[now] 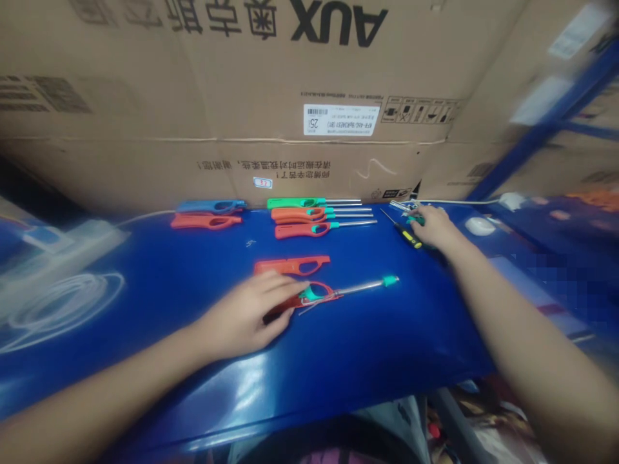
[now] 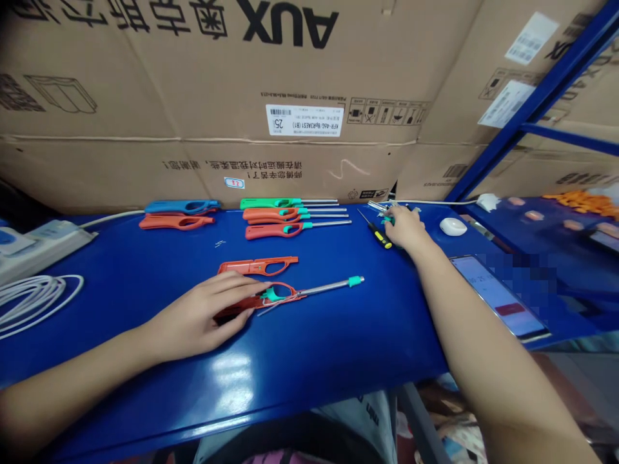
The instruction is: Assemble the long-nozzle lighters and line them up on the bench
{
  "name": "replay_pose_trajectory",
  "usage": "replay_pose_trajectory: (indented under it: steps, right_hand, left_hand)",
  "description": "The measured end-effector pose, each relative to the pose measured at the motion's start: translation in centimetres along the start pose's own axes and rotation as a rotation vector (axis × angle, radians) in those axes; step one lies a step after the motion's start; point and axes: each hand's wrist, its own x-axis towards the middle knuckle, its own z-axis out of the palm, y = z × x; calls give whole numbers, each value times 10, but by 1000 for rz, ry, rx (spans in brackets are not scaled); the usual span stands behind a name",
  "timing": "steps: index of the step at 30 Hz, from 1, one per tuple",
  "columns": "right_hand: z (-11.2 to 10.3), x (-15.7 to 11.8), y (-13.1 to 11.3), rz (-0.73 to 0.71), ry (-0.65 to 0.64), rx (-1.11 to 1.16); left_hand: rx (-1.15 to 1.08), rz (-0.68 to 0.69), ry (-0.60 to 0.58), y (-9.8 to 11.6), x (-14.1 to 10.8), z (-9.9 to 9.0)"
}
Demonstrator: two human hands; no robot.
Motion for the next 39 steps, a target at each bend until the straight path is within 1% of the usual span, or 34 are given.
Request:
replay_pose_trajectory:
  steps: [3,6,10,12,15,17,24,32,39]
  right_hand:
    - [-1,1,-1,-6,-15,11]
    - [-3,0,-4,-27,-24,23]
    - [-7,-2,-6,-65,-43,32]
    - [-9,-3,-7,-76,-54,33]
    - [-12,-4,-8,-92,-74,43]
    - [-14,-5,-9,-101,-87,51]
    - [-16,-8,-14,-90,-108,52]
    - [-19,-13,-16,-55,-137,-16]
    - [-24,-16,-14,-60,-79,-66]
  left_hand:
    - [-29,4,30,-4,-2,6]
    - [-15,-6,38,-7,-3,6]
    - [79,-25,-3,-6,-1,-7]
    - [125,-31,-45,-5,2,-13]
    - [140,-49,-89,-4,4,-18]
    - [124,-55,-91,-4,4,-16]
    - [82,-39,-3,-13,1,-2]
    - [52,-61,7,-7,-1,-4]
    - [19,-28,-10,-8,-2,-4]
